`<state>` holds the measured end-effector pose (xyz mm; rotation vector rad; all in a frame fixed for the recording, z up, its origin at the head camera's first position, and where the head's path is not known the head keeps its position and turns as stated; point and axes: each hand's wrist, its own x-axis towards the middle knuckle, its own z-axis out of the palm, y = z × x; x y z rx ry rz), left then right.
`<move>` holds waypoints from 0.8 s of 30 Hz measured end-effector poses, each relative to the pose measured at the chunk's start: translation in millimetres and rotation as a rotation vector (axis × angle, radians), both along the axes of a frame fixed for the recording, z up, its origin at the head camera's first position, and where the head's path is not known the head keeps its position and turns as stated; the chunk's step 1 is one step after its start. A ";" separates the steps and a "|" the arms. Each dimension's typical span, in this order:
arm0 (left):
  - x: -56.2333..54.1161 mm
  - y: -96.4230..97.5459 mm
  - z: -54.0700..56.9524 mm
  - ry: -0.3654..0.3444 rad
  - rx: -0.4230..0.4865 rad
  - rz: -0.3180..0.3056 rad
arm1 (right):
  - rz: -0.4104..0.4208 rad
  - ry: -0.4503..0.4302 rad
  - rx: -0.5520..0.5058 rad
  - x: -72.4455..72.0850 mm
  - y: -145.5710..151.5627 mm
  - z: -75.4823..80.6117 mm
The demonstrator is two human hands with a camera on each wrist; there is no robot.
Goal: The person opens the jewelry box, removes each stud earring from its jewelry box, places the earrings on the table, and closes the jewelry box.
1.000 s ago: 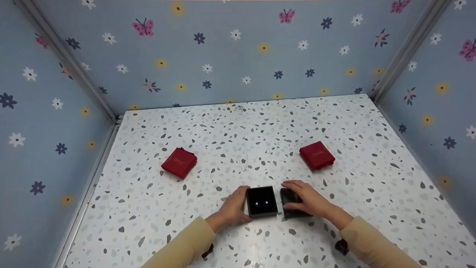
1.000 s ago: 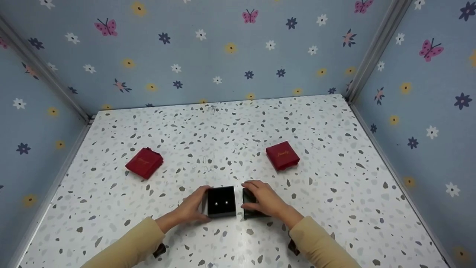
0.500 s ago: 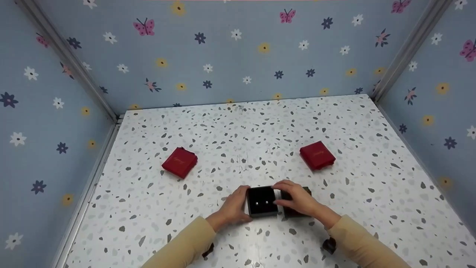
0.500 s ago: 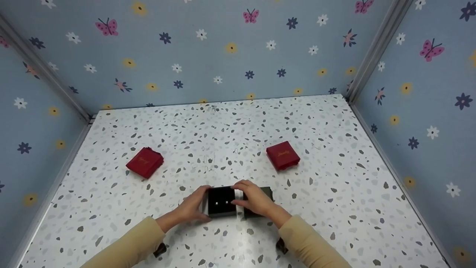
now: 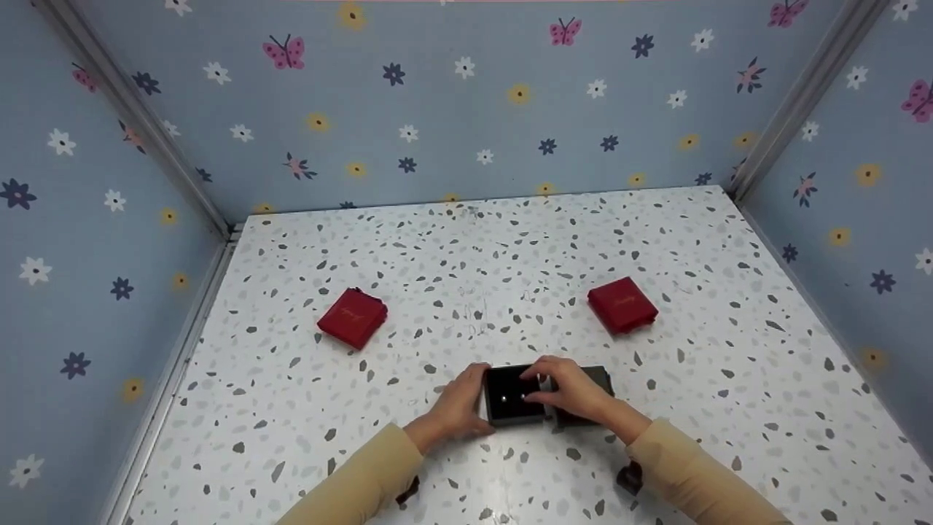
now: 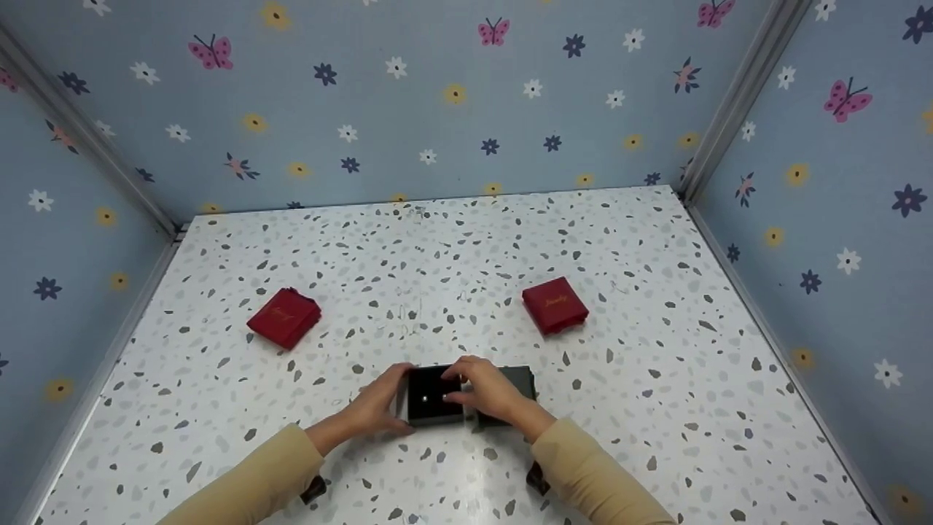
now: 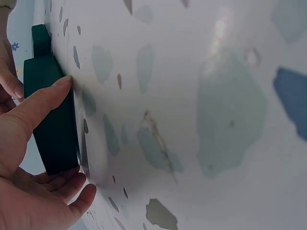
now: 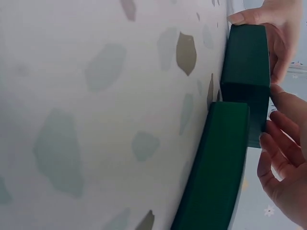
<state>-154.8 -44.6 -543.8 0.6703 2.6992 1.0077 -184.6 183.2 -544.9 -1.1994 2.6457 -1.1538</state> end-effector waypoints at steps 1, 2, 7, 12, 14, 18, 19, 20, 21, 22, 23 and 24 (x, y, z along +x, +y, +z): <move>0.0 0.0 0.1 0.002 0.003 0.000 | 0.001 -0.011 0.006 -0.1 -0.6 -0.6; 0.0 0.0 0.2 0.000 0.006 0.003 | 0.004 -0.020 0.013 -0.3 -1.2 -1.2; -0.1 0.1 0.4 0.006 0.013 -0.004 | 0.003 -0.052 0.056 0.3 -4.5 -2.6; -0.1 0.3 1.6 0.014 0.010 -0.011 | 0.000 -0.060 0.077 -0.1 -7.1 -2.9; 0.2 0.4 1.9 0.008 0.006 -0.009 | -0.002 -0.058 0.080 -0.6 -7.7 -2.9; 0.0 0.6 1.9 0.005 0.003 -0.010 | -0.004 -0.050 0.094 -1.8 -8.7 -2.5; -0.1 0.5 1.8 0.005 0.003 -0.010 | -0.002 -0.046 0.096 -2.1 -8.9 -2.3; -0.2 0.5 2.0 0.006 0.004 -0.011 | 0.000 -0.040 0.099 -2.3 -9.1 -2.0; -0.2 0.4 2.0 0.008 0.006 -0.013 | 0.002 -0.035 0.103 -2.6 -9.2 -1.9; -0.1 0.4 2.2 0.007 0.007 -0.013 | 0.002 -0.028 0.108 -2.7 -9.4 -1.6; -0.3 0.4 1.9 0.008 0.007 -0.013 | 0.002 -0.021 0.114 -2.8 -9.6 -1.4; -0.3 0.4 1.8 0.008 0.007 -0.013 | 0.001 -0.012 0.119 -2.8 -9.7 -1.3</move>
